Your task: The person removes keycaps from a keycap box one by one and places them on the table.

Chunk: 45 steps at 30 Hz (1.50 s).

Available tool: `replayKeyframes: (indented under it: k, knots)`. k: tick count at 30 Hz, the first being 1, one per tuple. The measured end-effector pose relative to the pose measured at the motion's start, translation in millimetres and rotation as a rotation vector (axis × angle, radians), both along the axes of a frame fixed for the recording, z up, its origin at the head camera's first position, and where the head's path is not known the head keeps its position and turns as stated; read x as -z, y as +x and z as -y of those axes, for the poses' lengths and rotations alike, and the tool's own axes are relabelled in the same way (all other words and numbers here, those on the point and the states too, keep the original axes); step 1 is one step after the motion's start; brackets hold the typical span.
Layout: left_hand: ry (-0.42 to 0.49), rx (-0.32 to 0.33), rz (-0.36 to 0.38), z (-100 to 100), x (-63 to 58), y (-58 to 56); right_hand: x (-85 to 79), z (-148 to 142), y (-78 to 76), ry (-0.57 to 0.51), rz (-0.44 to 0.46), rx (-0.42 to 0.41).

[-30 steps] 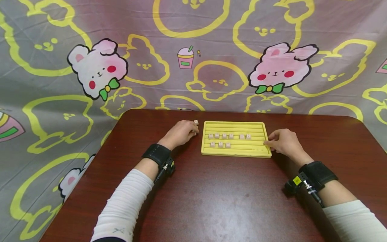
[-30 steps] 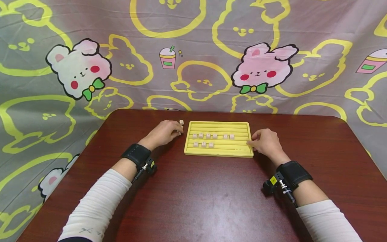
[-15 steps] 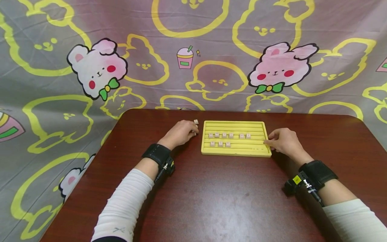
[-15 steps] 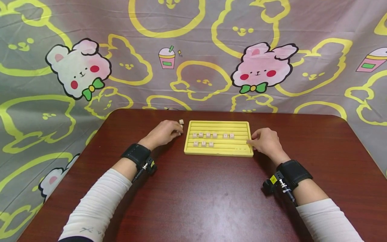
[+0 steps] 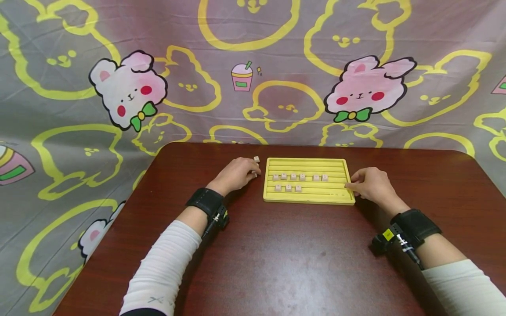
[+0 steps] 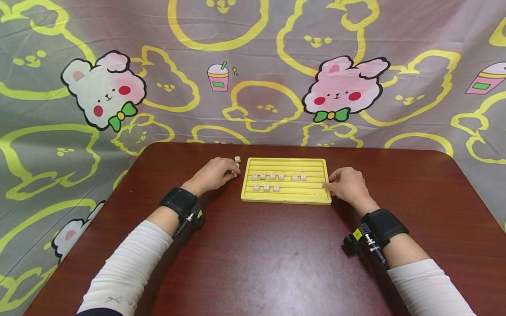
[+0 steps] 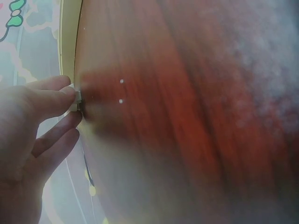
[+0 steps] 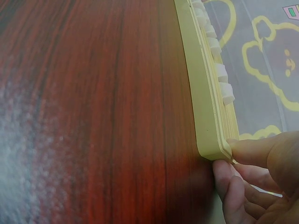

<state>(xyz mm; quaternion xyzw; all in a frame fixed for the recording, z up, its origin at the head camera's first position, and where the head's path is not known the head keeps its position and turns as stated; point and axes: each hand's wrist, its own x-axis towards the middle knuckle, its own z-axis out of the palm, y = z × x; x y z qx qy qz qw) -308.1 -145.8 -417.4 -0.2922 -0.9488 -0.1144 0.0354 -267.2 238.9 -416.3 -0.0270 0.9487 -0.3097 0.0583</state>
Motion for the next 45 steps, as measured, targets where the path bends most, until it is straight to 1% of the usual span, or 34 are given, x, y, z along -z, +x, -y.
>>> replayKeyframes:
  k: [5,10,22,28,33,39,45]
  knots:
    - [0.004,-0.001,0.009,0.6,-0.9,1.1,-0.6,0.1,0.3,-0.003,-0.011,-0.010]
    - [-0.006,0.005,-0.003,1.1,-4.0,2.8,-1.3,0.5,0.4,-0.004,-0.012,-0.013]
    - [0.041,0.056,-0.031,-1.8,-21.8,8.0,-1.4,0.7,0.5,-0.001,-0.009,-0.006]
    - [0.047,0.057,-0.030,-8.7,-26.8,10.9,0.8,0.4,0.9,0.001,-0.002,-0.002]
    - [0.044,0.078,-0.038,-17.2,-29.2,13.5,1.8,0.3,0.5,-0.006,-0.008,0.002]
    - [0.031,0.103,-0.047,-29.8,-29.6,19.1,1.5,-0.1,0.5,-0.012,-0.008,-0.001]
    - [0.005,0.149,-0.041,-42.3,-27.2,24.7,1.5,0.1,0.5,-0.014,-0.006,-0.005]
